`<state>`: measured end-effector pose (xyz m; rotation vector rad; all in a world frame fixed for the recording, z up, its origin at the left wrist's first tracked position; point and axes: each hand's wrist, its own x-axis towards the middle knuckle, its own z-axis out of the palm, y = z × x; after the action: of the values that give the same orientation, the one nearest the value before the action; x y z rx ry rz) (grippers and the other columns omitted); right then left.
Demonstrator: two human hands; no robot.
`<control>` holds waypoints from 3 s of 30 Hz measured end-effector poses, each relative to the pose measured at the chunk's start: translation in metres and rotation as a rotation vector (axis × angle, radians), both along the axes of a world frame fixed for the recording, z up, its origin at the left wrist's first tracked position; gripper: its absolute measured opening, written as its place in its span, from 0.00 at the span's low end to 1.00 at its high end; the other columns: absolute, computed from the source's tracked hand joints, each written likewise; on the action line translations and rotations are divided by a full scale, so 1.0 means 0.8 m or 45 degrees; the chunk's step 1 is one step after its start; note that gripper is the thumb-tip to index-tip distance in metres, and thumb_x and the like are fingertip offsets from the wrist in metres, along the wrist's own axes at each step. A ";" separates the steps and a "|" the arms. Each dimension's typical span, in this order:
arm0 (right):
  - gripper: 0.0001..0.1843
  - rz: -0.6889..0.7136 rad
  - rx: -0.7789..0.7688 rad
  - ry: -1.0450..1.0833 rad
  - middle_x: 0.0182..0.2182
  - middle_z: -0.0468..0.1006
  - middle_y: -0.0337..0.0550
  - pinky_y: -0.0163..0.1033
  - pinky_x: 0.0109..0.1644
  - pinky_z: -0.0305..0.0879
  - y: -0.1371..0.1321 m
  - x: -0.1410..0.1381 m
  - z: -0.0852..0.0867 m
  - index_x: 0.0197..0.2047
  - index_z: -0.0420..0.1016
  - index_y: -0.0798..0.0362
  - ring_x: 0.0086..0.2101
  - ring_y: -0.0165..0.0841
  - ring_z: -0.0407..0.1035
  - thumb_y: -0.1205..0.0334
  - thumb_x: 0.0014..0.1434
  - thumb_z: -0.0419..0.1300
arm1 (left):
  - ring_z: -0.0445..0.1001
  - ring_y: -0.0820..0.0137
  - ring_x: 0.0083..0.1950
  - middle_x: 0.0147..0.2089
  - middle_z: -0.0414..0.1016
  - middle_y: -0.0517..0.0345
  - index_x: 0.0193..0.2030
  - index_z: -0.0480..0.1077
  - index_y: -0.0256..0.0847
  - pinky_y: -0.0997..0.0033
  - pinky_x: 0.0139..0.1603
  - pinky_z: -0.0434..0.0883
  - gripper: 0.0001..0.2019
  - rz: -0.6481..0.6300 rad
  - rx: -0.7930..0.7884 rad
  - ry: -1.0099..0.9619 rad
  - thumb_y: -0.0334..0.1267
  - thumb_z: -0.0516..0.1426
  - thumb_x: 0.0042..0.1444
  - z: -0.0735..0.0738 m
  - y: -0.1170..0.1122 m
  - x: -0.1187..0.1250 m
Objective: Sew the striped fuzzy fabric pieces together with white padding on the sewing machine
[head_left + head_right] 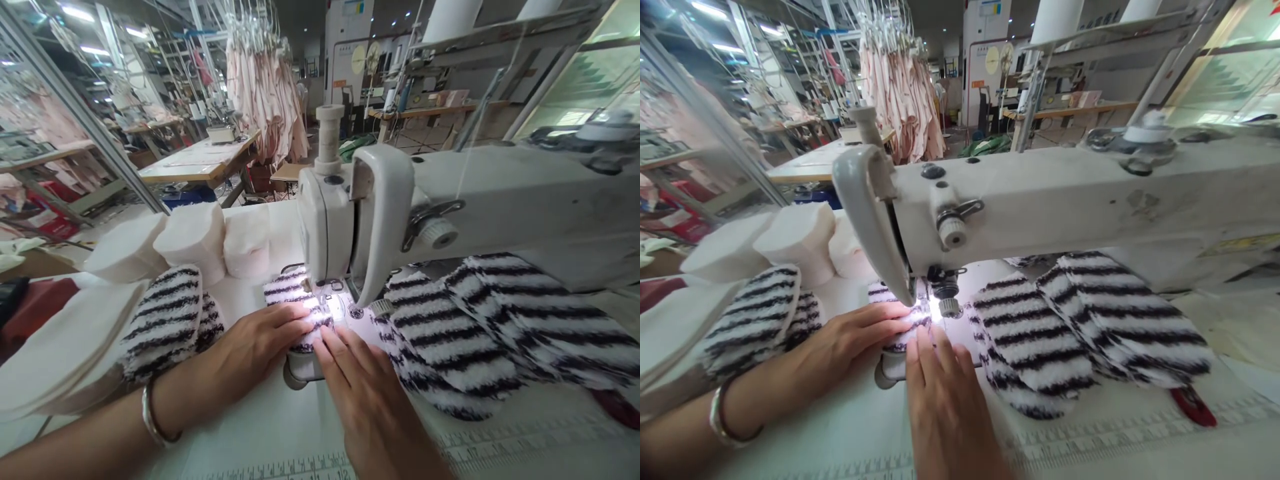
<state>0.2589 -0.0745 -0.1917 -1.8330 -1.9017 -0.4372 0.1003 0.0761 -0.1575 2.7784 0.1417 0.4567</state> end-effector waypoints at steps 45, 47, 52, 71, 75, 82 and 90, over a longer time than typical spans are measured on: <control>0.28 -0.011 -0.277 0.232 0.41 0.70 0.47 0.48 0.43 0.65 0.009 0.014 0.024 0.54 0.72 0.49 0.43 0.40 0.63 0.80 0.57 0.44 | 0.70 0.68 0.53 0.54 0.70 0.49 0.50 0.67 0.40 0.66 0.54 0.70 0.12 0.011 -0.121 0.189 0.27 0.47 0.64 0.030 -0.003 0.007; 0.27 0.013 -0.304 0.250 0.39 0.69 0.47 0.48 0.42 0.65 0.013 0.027 0.031 0.51 0.74 0.49 0.42 0.40 0.63 0.79 0.58 0.44 | 0.69 0.67 0.53 0.54 0.69 0.50 0.52 0.67 0.41 0.66 0.53 0.70 0.13 0.040 -0.134 0.159 0.27 0.49 0.64 0.024 -0.009 0.005; 0.28 0.036 -0.409 0.222 0.37 0.70 0.46 0.46 0.41 0.67 0.026 0.043 0.047 0.48 0.75 0.47 0.39 0.39 0.65 0.80 0.55 0.45 | 0.68 0.64 0.49 0.48 0.69 0.50 0.51 0.67 0.41 0.61 0.49 0.71 0.13 0.251 -0.082 0.075 0.28 0.50 0.63 0.011 -0.040 0.020; 0.35 -0.009 -0.089 0.185 0.52 0.64 0.48 0.45 0.56 0.64 -0.071 0.041 -0.005 0.57 0.65 0.50 0.55 0.37 0.58 0.85 0.51 0.41 | 0.71 0.69 0.44 0.46 0.72 0.54 0.40 0.68 0.39 0.66 0.44 0.71 0.04 0.215 -0.006 0.015 0.30 0.53 0.63 0.014 -0.053 0.030; 0.33 -0.036 -0.067 0.178 0.52 0.65 0.48 0.46 0.55 0.64 -0.068 0.038 -0.001 0.55 0.67 0.52 0.53 0.38 0.59 0.85 0.51 0.41 | 0.71 0.70 0.44 0.46 0.72 0.54 0.39 0.66 0.39 0.69 0.45 0.71 0.03 0.207 -0.040 -0.010 0.28 0.53 0.63 0.013 -0.054 0.026; 0.35 -0.057 -0.082 0.139 0.51 0.68 0.50 0.47 0.53 0.64 -0.057 0.017 0.010 0.57 0.66 0.54 0.53 0.40 0.61 0.85 0.50 0.41 | 0.70 0.67 0.48 0.50 0.71 0.50 0.40 0.64 0.37 0.66 0.48 0.72 0.03 0.170 0.031 0.016 0.27 0.53 0.61 0.013 -0.056 0.016; 0.34 -0.135 -0.075 0.171 0.50 0.70 0.48 0.48 0.51 0.63 -0.027 0.003 0.002 0.56 0.68 0.49 0.53 0.42 0.62 0.83 0.50 0.44 | 0.69 0.64 0.55 0.51 0.71 0.45 0.41 0.65 0.36 0.62 0.55 0.71 0.04 0.018 0.235 -0.013 0.25 0.53 0.59 0.031 -0.042 0.022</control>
<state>0.2617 -0.0963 -0.1897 -1.9562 -1.7512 -0.2878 0.1178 0.0428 -0.1323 2.9563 0.1224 0.5109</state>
